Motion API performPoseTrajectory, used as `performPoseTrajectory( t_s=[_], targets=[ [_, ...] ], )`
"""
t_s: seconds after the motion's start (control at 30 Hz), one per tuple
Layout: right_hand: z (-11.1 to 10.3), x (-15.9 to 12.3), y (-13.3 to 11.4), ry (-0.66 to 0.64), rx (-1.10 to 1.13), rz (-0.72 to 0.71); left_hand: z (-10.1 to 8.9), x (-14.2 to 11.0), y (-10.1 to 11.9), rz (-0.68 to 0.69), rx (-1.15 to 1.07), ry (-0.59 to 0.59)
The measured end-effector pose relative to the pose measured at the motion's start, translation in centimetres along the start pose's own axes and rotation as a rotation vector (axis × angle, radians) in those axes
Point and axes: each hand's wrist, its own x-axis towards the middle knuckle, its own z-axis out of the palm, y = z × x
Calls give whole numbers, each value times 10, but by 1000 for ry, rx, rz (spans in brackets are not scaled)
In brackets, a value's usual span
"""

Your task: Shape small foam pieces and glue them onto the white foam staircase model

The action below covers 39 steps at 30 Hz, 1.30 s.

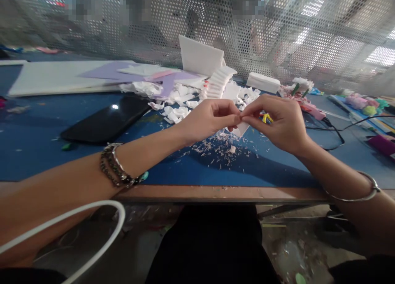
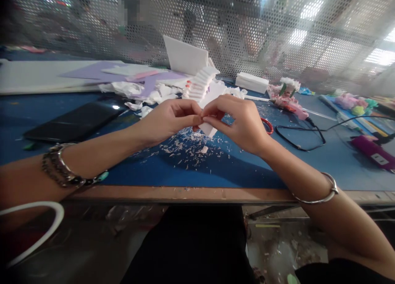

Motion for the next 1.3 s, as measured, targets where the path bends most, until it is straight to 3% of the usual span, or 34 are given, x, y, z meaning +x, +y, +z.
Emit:
performPoseTrajectory(
  t_s=[0.17,0.33,0.6,0.8,1.3],
  targets=[
    [3,1,5,-54,287,153,-1,-1,2,51,42,44],
    [7,0,12,-87,323,269,0,-4,5,75,150,126],
    [10,-1,10,40,249,134,3,-6,7,112,187,164],
    [8,-2,9,11,171,39,4,-5,1,127,153,159],
    [14,-3,6,134,350,129,10,-6,0,174,-4,240]
  ],
)
